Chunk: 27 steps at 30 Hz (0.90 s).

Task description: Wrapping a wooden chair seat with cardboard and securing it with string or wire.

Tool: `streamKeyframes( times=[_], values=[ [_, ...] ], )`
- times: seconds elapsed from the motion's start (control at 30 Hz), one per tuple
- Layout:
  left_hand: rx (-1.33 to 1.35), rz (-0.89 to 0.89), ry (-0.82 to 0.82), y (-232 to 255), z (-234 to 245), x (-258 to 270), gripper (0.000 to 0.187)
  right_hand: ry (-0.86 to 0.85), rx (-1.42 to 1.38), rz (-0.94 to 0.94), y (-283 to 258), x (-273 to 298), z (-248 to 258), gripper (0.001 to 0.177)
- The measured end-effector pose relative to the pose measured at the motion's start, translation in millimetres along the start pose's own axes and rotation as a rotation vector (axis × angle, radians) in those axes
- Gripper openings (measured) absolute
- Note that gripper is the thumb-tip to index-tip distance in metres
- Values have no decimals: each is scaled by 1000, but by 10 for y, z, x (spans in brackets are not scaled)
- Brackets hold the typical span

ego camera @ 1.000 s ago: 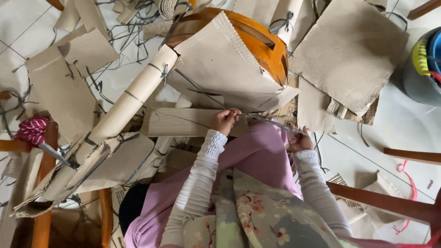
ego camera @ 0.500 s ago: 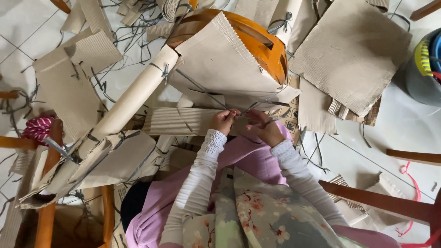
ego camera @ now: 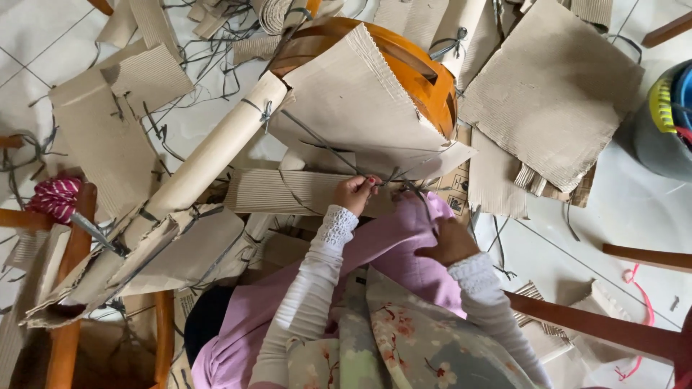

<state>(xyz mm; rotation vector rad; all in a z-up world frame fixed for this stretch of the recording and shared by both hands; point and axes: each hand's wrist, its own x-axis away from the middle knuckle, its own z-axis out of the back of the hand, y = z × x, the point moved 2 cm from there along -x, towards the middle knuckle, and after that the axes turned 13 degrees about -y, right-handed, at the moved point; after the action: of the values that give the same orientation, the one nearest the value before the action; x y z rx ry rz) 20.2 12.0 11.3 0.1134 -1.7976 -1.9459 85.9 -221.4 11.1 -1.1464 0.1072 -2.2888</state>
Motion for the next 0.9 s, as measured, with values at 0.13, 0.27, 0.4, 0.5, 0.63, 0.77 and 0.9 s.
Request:
streamKeyframes(
  times=[0.13, 0.27, 0.4, 0.5, 0.63, 0.77, 0.9],
  values=[
    [-30, 13, 0, -103, -46, 31, 28, 690, 27, -57, 182, -54, 284, 99],
    [-20, 5, 2, -34, -17, 47, 28, 700, -105, 545, -752, 1, 586, 79],
    [-96, 23, 40, -481, 44, -222, 24, 516, -351, 721, -1022, -501, 329, 67],
    [-163, 15, 74, -292, 114, -90, 24, 522, -155, 474, -794, -648, 142, 30],
    [-74, -115, 74, -83, 184, -35, 25, 677, -441, 709, -459, -497, 39, 18],
    [51, -176, 103, -322, 264, -248, 30, 729, -503, 724, -613, 97, 164, 16],
    [138, -188, 155, -155, 432, -233, 22, 498, -715, 517, 2, -535, -792, 17]
  ],
)
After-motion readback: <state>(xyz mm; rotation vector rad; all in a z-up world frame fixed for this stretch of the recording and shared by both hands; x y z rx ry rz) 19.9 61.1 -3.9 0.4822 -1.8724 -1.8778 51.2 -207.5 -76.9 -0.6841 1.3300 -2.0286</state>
